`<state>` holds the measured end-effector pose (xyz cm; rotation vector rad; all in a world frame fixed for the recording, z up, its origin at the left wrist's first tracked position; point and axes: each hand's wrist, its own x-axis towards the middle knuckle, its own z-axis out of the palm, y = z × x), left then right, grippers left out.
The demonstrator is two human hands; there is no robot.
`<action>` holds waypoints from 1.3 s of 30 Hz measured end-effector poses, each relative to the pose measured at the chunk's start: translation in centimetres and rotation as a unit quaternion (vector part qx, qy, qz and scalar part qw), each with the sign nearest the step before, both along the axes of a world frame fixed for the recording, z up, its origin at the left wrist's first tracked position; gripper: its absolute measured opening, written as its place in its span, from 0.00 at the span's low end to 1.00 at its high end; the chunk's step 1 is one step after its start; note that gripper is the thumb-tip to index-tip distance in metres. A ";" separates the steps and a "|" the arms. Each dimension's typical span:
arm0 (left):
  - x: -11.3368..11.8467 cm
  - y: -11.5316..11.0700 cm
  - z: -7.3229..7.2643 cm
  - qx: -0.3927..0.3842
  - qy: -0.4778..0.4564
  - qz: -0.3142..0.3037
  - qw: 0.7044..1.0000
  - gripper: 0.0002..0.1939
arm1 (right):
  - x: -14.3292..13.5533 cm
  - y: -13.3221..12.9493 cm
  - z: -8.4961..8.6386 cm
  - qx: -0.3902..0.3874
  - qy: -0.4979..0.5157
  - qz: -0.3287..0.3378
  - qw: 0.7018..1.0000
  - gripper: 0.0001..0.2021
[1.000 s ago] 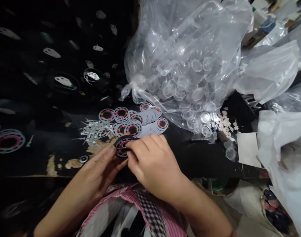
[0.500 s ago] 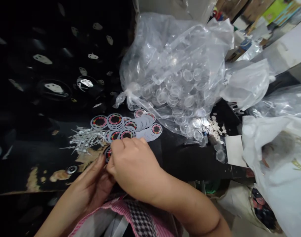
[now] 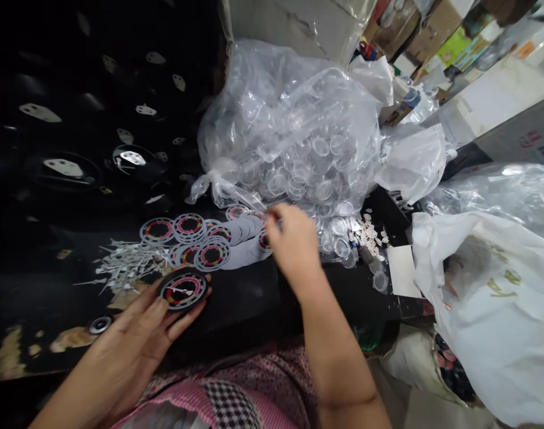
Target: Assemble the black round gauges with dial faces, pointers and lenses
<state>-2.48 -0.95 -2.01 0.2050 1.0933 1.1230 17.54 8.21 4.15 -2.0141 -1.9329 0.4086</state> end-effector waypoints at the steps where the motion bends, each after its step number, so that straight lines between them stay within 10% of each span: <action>1: 0.0 0.0 0.0 0.002 -0.006 -0.011 1.000 0.19 | 1.2 0.9 -0.4 0.013 -0.096 -0.072 0.993 0.12; 5: 0.1 0.5 0.8 -0.041 -0.048 -0.062 0.996 0.18 | 3.6 3.0 -1.6 -0.023 -0.215 -0.119 0.969 0.17; 29: -0.6 1.1 1.8 -0.047 -0.126 -0.049 0.990 0.08 | 2.8 2.6 -3.0 0.065 0.006 -0.049 0.997 0.17; 35: -0.5 1.1 1.7 -0.042 -0.141 -0.048 0.988 0.10 | -2.5 -3.4 -0.3 -0.033 0.253 0.139 0.957 0.16; 39: -0.2 0.8 1.3 0.025 -0.073 -0.050 0.996 0.12 | -5.2 -6.0 0.2 -0.037 0.196 0.204 0.958 0.18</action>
